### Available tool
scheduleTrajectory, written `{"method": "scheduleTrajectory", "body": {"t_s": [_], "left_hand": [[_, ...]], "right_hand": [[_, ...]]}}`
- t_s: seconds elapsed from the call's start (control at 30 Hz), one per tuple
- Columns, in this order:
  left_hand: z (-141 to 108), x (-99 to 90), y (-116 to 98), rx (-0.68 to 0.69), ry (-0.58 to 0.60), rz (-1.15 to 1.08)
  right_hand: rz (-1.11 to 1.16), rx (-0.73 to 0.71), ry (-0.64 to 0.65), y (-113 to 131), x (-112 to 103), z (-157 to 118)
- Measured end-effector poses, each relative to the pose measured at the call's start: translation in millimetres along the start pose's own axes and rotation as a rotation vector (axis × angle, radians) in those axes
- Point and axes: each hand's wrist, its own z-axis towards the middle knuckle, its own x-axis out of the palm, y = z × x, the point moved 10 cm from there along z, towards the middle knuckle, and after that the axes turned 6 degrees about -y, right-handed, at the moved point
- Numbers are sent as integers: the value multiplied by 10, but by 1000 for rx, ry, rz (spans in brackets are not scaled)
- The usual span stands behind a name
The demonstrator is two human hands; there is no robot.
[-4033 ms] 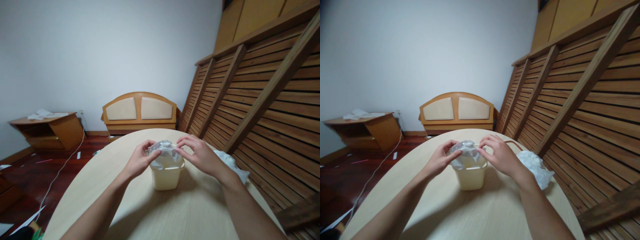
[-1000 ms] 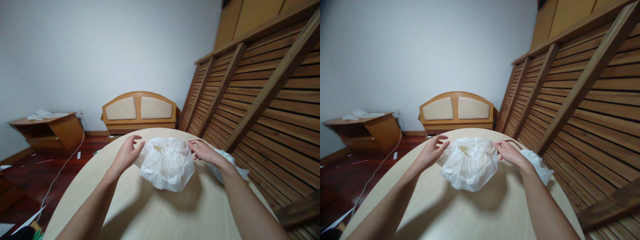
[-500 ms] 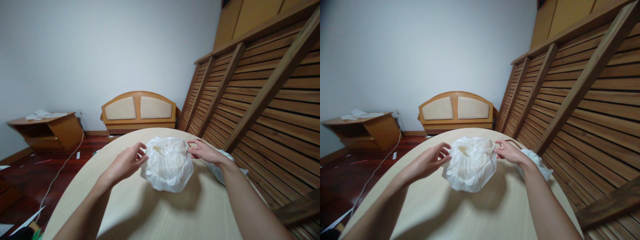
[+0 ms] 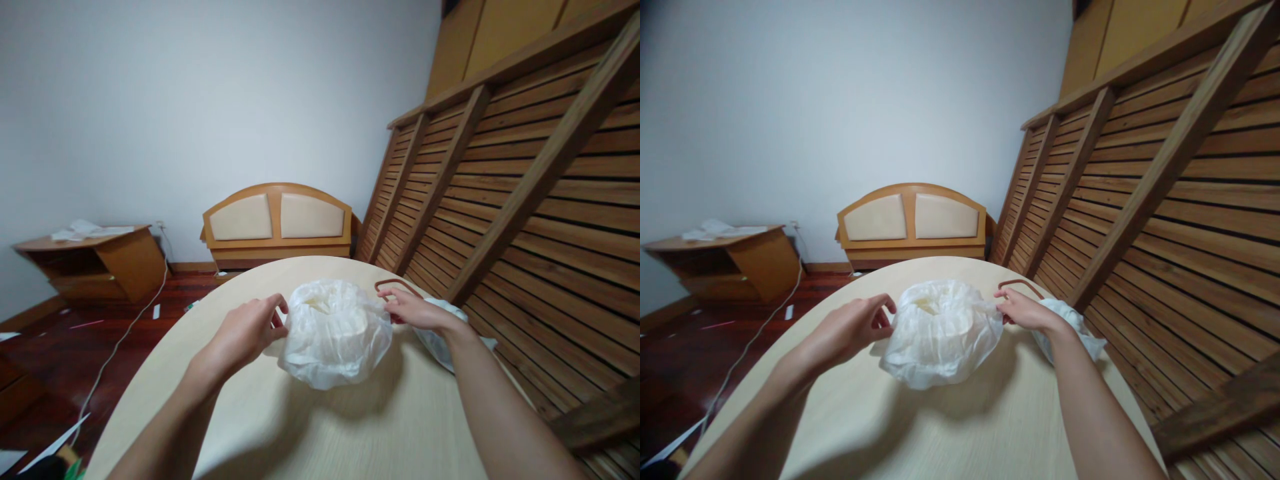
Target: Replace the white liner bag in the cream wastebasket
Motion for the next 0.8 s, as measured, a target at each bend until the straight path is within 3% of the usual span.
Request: {"method": "scheduleTrajectory", "body": {"t_s": [0.13, 0.27, 0.37, 0.5, 0.8], "left_hand": [[-81, -62, -72, 14, 32, 40], [-106, -145, -73, 3, -30, -19], [-112, -120, -142, 44, -16, -111], [-125, -129, -232, 44, -17, -144], [-195, -157, -322, 36, 39, -161]], "right_hand": [[-59, -14, -50, 109, -96, -13], [-140, -171, -141, 575, -251, -198], [-161, -243, 24, 858, -79, -420], [-123, -236, 268, 993, 229, -675], [-258, -199, 330, 1005, 360, -732]]}}
